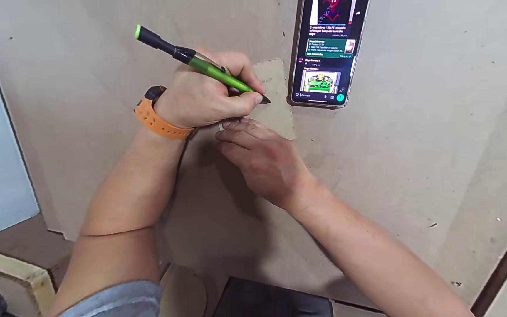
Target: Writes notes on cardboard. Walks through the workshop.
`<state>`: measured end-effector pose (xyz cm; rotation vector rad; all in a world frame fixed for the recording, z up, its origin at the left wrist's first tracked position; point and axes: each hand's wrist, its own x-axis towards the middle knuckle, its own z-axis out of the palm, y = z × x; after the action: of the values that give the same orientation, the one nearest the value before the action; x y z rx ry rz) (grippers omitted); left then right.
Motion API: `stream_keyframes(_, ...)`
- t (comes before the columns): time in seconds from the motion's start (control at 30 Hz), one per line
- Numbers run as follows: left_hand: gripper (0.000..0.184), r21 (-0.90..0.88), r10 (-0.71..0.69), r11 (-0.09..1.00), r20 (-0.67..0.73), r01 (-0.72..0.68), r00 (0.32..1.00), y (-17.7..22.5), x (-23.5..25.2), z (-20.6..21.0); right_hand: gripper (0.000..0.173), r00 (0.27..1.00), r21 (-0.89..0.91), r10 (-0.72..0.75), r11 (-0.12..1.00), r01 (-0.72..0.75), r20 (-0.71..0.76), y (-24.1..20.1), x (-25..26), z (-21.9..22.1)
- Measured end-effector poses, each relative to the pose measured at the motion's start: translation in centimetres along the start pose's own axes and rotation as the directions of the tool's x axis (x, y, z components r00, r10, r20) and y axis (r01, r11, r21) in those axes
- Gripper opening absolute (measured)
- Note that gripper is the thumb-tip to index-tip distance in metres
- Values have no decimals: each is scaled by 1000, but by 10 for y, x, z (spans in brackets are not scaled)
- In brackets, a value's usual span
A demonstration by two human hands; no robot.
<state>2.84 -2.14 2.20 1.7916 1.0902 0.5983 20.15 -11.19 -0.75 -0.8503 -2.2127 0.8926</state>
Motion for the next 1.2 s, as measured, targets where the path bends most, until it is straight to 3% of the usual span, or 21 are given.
stream_keyframes(0.63, 12, -50, -38, 998, -40, 36, 998, 2, 2, 3, 31, 1000, 1, 0, 1000, 0, 1, 1, 1, -1)
stream_keyframes(0.87, 19, 74, -88, 993, -15, 89, 996, 4, 2, 2, 29, 999, -9, -46, 999, 46, -3, 2, 1, -3)
stream_keyframes(0.97, 21, -119, -173, 977, 33, 176, 984, 7, 4, 0, 29, 999, 4, -39, 999, 39, 24, -2, -2, -4)
stream_keyframes(1.07, 23, -283, -395, 885, -38, 369, 918, 29, -11, -5, 26, 997, -27, 56, 998, -55, 56, -27, -12, 0)
stream_keyframes(1.2, 59, -62, -664, 729, -305, 682, 683, 69, -77, 1, 27, 960, -46, 199, 980, -194, 197, -82, -61, -9)
